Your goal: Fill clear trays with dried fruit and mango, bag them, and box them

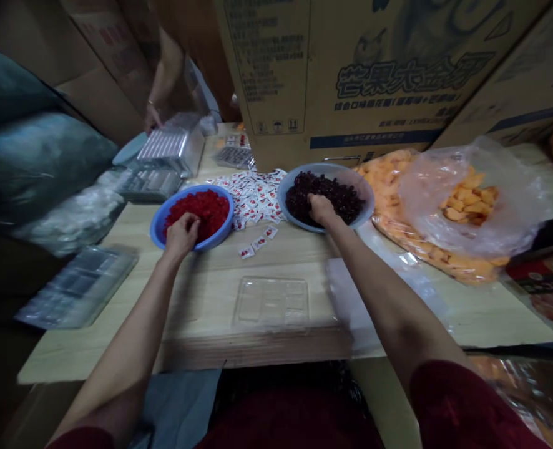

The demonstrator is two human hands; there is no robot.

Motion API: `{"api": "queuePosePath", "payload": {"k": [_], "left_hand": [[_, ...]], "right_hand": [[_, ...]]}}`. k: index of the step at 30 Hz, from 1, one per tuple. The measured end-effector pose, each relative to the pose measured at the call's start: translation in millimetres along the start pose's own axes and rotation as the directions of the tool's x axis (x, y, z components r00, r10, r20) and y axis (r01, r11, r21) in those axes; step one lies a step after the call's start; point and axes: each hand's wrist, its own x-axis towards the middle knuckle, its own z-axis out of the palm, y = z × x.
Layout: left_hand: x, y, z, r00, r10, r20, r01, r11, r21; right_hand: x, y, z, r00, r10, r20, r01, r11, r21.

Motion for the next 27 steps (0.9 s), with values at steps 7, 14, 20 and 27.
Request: {"api": "queuePosePath", "payload": {"k": [7, 14, 20, 27], "left_hand": [[-73.1, 95.9, 4.4, 0.976, 0.219, 0.012, -0.183, 0.845, -0.503], [-168.7, 164.8, 85.1, 0.792, 0.533, 0.297, -0.244, 0.723, -0.646], [-158.2, 146.6, 62.5, 0.862, 0.465, 0.199, -0.265, 0.75, -0.606], [-58.7, 52.5, -12.9, 0.982, 0.07, -0.178, -0.102, 0.978, -0.179]], "right_hand": [[-19.7, -1.5, -7.3, 0.999, 0.019, -0.038, -0.016, 0.998, 0.059], [-59.4, 4.2, -26.6, 0.963, 0.057, -0.265, 0.04, 0.938, 0.345], [-177.2, -20.3, -14.3, 0.971, -0.173, -0.165, 0.238, 0.661, 0.711], [-228.8, -47.5, 46.7, 0.897, -0.418, -0.141, 0.428, 0.748, 0.507]]}}
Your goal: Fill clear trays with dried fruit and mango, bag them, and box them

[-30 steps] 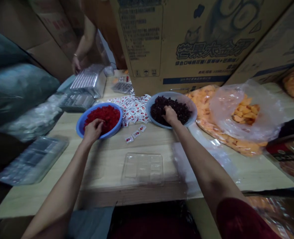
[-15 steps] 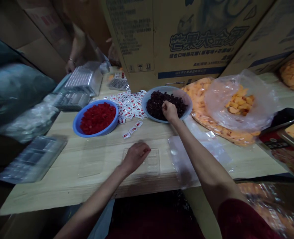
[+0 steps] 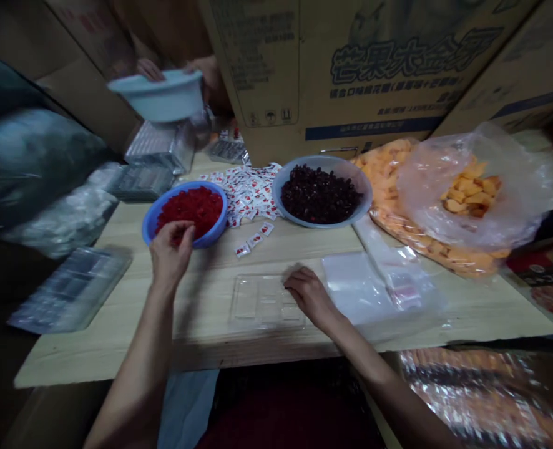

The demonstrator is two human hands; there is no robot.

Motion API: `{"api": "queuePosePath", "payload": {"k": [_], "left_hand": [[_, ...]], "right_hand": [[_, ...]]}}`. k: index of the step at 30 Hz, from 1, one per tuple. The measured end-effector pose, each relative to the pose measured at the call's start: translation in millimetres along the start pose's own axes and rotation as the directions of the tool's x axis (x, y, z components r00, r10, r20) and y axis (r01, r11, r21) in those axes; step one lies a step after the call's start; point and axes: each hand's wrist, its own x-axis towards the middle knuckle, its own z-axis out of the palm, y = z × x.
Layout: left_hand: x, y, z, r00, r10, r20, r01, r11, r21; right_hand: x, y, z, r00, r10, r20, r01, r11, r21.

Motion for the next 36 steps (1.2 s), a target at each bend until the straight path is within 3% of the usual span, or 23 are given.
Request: {"api": "queuePosePath", "payload": {"k": [2, 3, 5, 7, 9, 10, 12, 14, 18, 21, 23, 26, 27, 29, 31, 33, 34, 36], "left_hand": [[33.7, -30.2, -5.9, 0.986, -0.095, 0.14, 0.061, 0.972, 0.225], [48.2, -42.3, -5.6, 0.954, -0.174, 0.246, 0.092, 0.946, 0.312], [70.2, -58.5, -1.1, 0.847, -0.296, 0.442, 0.099, 0.904, 0.416], [82.1, -65.6, 4.7, 0.754, -0.328, 0.569, 0.056, 0.895, 0.442], [85.7, -68.3, 8.4, 0.722, -0.318, 0.614, 0.017, 0.896, 0.445], [85.7, -69.6, 9.3, 0.72, -0.319, 0.616, 0.008, 0.892, 0.452], [84.1, -73.5, 9.7, 0.728, -0.311, 0.611, -0.007, 0.888, 0.461], [83.0, -79.1, 9.4, 0.73, -0.295, 0.616, -0.029, 0.888, 0.459], [82.3, -89.8, 8.6, 0.73, -0.225, 0.646, -0.084, 0.908, 0.411], [78.9, -95.7, 5.6, 0.818, -0.147, 0.556, -0.037, 0.952, 0.305], [72.8, -95.0, 1.6, 0.908, -0.172, 0.382, 0.096, 0.973, 0.209], [51.3, -72.3, -3.2, 0.967, -0.223, 0.122, 0.236, 0.966, -0.103], [39.0, -56.6, -2.9, 0.972, -0.208, 0.106, 0.227, 0.946, -0.232], [5.7, -15.1, 2.7, 0.977, -0.107, 0.184, 0.181, 0.875, -0.449], [-35.7, 30.5, 15.9, 0.929, 0.028, 0.369, 0.189, 0.821, -0.539], [-76.6, 67.7, 35.0, 0.839, 0.168, 0.517, 0.149, 0.843, -0.517], [-93.9, 80.5, 45.3, 0.793, 0.234, 0.563, 0.103, 0.859, -0.501], [-119.0, 93.4, 63.4, 0.746, 0.33, 0.579, -0.018, 0.879, -0.477]], "right_hand": [[1.2, -0.3, -2.3, 0.998, -0.052, -0.017, 0.051, 0.997, -0.059], [3.8, -1.0, -9.3, 0.998, -0.061, -0.034, 0.059, 0.996, -0.072], [14.4, -0.3, -33.7, 0.994, -0.059, -0.097, 0.049, 0.994, -0.098], [33.1, 8.8, -67.1, 0.979, -0.016, -0.204, -0.015, 0.988, -0.152], [58.7, 28.7, -101.6, 0.943, 0.097, -0.32, -0.181, 0.952, -0.246], [73.0, 41.8, -116.5, 0.922, 0.186, -0.339, -0.295, 0.905, -0.307], [101.2, 69.9, -137.4, 0.887, 0.384, -0.257, -0.462, 0.773, -0.435], [124.8, 94.5, -144.9, 0.858, 0.476, -0.193, -0.505, 0.712, -0.489], [148.5, 120.8, -136.0, 0.841, 0.519, -0.151, -0.517, 0.691, -0.506], [149.0, 127.8, -133.3, 0.841, 0.525, -0.128, -0.516, 0.708, -0.482], [145.1, 132.3, -137.2, 0.845, 0.519, -0.131, -0.516, 0.725, -0.457], [138.2, 139.8, -144.1, 0.846, 0.482, -0.228, -0.533, 0.759, -0.373], [136.2, 140.8, -144.9, 0.843, 0.461, -0.278, -0.533, 0.788, -0.308], [132.0, 137.5, -143.6, 0.826, 0.43, -0.364, -0.494, 0.864, -0.1], [124.8, 123.8, -138.0, 0.808, 0.426, -0.408, -0.398, 0.904, 0.155], [110.1, 99.8, -127.5, 0.808, 0.417, -0.417, -0.274, 0.891, 0.361], [99.1, 85.0, -120.0, 0.817, 0.404, -0.412, -0.22, 0.878, 0.425], [70.7, 54.5, -100.1, 0.851, 0.367, -0.375, -0.162, 0.864, 0.478]]}}
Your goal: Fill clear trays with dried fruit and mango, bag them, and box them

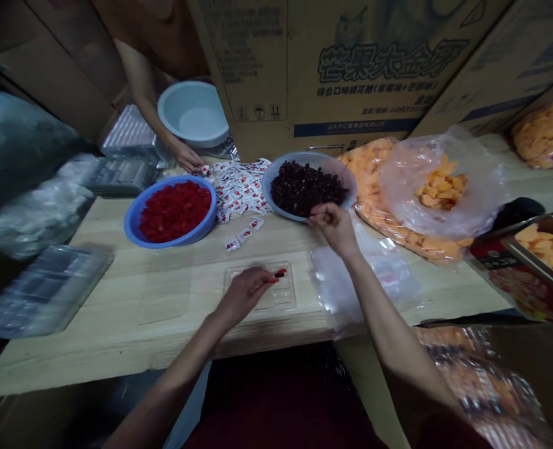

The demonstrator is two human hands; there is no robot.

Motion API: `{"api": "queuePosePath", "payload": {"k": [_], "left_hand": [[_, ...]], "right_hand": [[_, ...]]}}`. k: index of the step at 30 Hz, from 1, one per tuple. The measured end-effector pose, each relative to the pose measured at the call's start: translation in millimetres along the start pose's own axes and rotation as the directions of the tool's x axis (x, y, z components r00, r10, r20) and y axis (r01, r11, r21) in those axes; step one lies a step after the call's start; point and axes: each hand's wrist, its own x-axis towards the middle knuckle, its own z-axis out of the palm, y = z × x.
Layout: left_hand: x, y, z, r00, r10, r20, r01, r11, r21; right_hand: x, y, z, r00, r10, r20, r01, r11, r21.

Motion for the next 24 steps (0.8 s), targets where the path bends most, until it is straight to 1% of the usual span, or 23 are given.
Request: {"api": "queuePosePath", "payload": {"k": [1, 2, 4, 6, 8, 9, 11, 13, 14, 15, 16, 17, 18, 20, 21, 22, 23, 24], "left_hand": [[-1.5, -1.9, 10.1, 0.999, 0.036, 0.01, -0.036, 0.998, 0.048], [-2.9, -4.8, 16.2, 0.998, 0.065, 0.007, -0.066, 0.993, 0.093], [-5.6, -10.7, 20.0, 0.996, 0.093, -0.005, -0.09, 0.982, 0.168], [-8.4, -14.0, 18.5, 0.996, 0.088, -0.018, -0.082, 0.974, 0.209], [-11.1, -14.0, 17.1, 0.997, 0.073, -0.033, -0.065, 0.975, 0.211], [-12.5, -13.2, 16.9, 0.997, 0.066, -0.046, -0.056, 0.978, 0.2], [-15.1, -10.6, 15.5, 0.995, 0.05, -0.092, -0.034, 0.986, 0.163], [-18.0, -8.3, 7.3, 0.984, 0.036, -0.173, -0.013, 0.991, 0.13], [-19.5, -8.1, -1.7, 0.973, 0.029, -0.231, 0.0, 0.992, 0.125], [-21.0, -9.1, -14.8, 0.954, 0.018, -0.301, 0.023, 0.991, 0.132], [-22.1, -11.7, -32.2, 0.926, 0.004, -0.379, 0.058, 0.987, 0.152], [-22.6, -16.3, -53.5, 0.887, -0.013, -0.461, 0.11, 0.977, 0.184], [-22.1, -23.0, -77.8, 0.84, -0.036, -0.541, 0.183, 0.958, 0.221], [-16.9, -42.6, -130.2, 0.751, -0.086, -0.655, 0.366, 0.879, 0.304], [-11.6, -54.4, -155.2, 0.73, -0.131, -0.671, 0.465, 0.815, 0.346], [-4.6, -66.7, -177.5, 0.736, -0.21, -0.644, 0.546, 0.746, 0.381], [4.0, -78.7, -195.9, 0.744, -0.272, -0.611, 0.579, 0.718, 0.386], [13.7, -89.7, -210.1, 0.76, -0.327, -0.562, 0.593, 0.703, 0.393]], "right_hand": [[-23.5, -3.5, 6.6, 0.999, 0.004, 0.042, -0.004, 1.0, 0.002], [-47.0, -4.7, 13.5, 0.995, 0.028, 0.092, -0.028, 1.0, 0.001], [-89.2, -0.5, 27.5, 0.983, 0.068, 0.172, -0.067, 0.998, -0.015], [-120.2, 9.3, 40.6, 0.973, 0.105, 0.206, -0.099, 0.994, -0.037], [-138.1, 18.9, 50.6, 0.97, 0.116, 0.215, -0.099, 0.991, -0.086], [-142.8, 22.0, 53.9, 0.97, 0.102, 0.221, -0.076, 0.99, -0.121], [-146.7, 23.3, 56.5, 0.965, 0.038, 0.258, 0.012, 0.982, -0.189], [-146.2, 18.8, 53.5, 0.953, -0.029, 0.302, 0.098, 0.971, -0.217], [-145.2, 15.2, 49.9, 0.949, -0.05, 0.312, 0.124, 0.967, -0.221], [-143.7, 11.2, 45.3, 0.949, -0.061, 0.309, 0.136, 0.964, -0.228], [-142.0, 7.3, 39.8, 0.954, -0.067, 0.292, 0.142, 0.96, -0.243], [-139.8, 3.6, 34.0, 0.959, -0.069, 0.274, 0.145, 0.953, -0.266], [-137.3, 0.5, 28.3, 0.963, -0.072, 0.258, 0.149, 0.945, -0.292], [-131.6, -3.9, 19.6, 0.967, -0.078, 0.243, 0.16, 0.927, -0.34], [-128.7, -5.2, 17.3, 0.967, -0.081, 0.241, 0.166, 0.919, -0.357], [-126.0, -5.9, 16.6, 0.968, -0.082, 0.236, 0.167, 0.915, -0.367], [-123.8, -6.3, 17.4, 0.97, -0.081, 0.229, 0.163, 0.915, -0.37], [-122.0, -6.4, 19.3, 0.973, -0.076, 0.219, 0.155, 0.917, -0.368]]}}
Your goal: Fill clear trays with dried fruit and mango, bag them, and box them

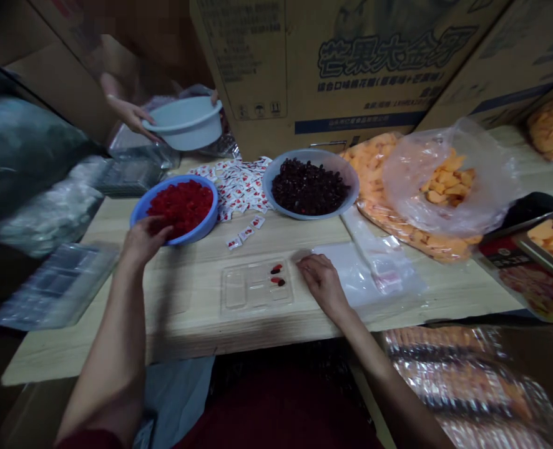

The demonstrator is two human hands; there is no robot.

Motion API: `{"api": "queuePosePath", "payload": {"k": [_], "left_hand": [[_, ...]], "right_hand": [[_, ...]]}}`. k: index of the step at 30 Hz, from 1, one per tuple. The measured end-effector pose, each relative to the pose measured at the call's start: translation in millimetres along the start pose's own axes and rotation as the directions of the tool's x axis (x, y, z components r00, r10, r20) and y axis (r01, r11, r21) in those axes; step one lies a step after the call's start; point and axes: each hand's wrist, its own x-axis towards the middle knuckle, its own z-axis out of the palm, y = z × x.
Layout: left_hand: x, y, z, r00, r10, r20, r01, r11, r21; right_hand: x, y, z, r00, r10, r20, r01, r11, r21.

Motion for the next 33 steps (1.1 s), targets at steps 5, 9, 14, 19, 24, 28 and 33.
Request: {"api": "queuePosePath", "payload": {"k": [5, 9, 14, 19, 24, 28, 33], "left_hand": [[50.4, -1.2, 18.0, 0.952, 0.01, 0.305, -0.043, 0.994, 0.103], [46.8, 3.3, 27.7, 0.96, -0.012, 0.279, -0.026, 0.991, 0.133], [32.9, -1.9, 30.3, 0.992, 0.006, 0.123, -0.014, 0.998, 0.064], [20.3, 9.9, 26.3, 0.975, -0.086, -0.204, -0.006, 0.911, -0.412], [-8.3, 66.2, 13.4, 0.998, -0.013, 0.064, 0.065, 0.364, -0.929], [-33.3, 110.2, 9.1, 0.961, 0.169, 0.219, 0.18, 0.221, -0.959], [-50.7, 100.0, 3.7, 0.973, 0.137, 0.186, 0.143, 0.276, -0.95]], "right_hand": [[9.2, -1.6, 6.9, 0.999, 0.032, -0.029, -0.032, 0.999, 0.027], [25.8, 3.3, -11.3, 0.989, 0.055, -0.139, -0.05, 0.998, 0.038], [44.4, 8.8, -38.8, 0.951, 0.131, -0.278, -0.11, 0.99, 0.092], [56.0, -5.1, -19.9, 0.926, 0.362, -0.102, -0.261, 0.812, 0.522], [107.2, -54.0, 23.6, 0.837, 0.398, 0.376, -0.507, 0.304, 0.807], [142.0, -87.5, 36.1, 0.857, 0.346, 0.382, -0.439, 0.1, 0.893], [124.6, -101.3, 0.7, 0.889, 0.409, 0.204, -0.287, 0.152, 0.946]]}}
